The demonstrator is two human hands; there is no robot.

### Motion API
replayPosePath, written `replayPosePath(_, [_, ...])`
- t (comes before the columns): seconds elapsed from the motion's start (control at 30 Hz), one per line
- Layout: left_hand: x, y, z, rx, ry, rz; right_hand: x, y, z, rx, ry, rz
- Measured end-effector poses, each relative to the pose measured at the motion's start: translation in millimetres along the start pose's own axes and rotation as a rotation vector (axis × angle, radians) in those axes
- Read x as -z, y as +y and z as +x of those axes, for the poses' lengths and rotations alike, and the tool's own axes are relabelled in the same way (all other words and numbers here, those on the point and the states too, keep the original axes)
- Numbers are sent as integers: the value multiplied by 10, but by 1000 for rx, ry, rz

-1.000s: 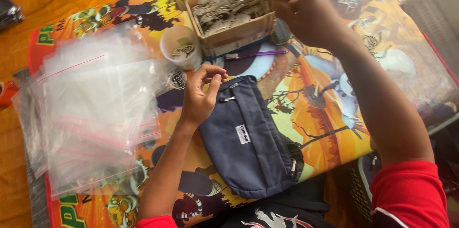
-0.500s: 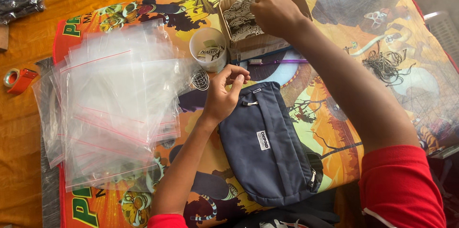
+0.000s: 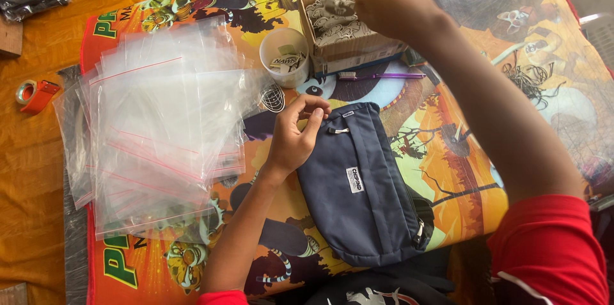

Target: The person cleans a small blue bag with a purple brush, attaches a bear-shaped keychain to the zipper, and then places the bag into a clear plastic ziplock bag. The person smooths the bag inside the plastic and seals it.

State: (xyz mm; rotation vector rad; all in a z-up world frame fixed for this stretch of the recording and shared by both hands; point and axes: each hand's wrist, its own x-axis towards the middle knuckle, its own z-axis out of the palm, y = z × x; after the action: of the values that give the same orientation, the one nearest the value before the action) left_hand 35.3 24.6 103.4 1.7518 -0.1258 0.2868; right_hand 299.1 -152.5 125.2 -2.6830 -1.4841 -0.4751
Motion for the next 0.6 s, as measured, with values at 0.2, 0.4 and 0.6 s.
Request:
replayPosePath(0.2, [-204,210,-268,-159,172,218,1025,-831,-1089,-16,40,475])
replayPosePath(0.4, [-527,150,-656,60,-265,-436,1151,-1491,-2086,-234,21,1089])
replayPosePath(0.6, [-584,365,-884,19,-465,-465,802,-1790,-2706,-447,153,1638])
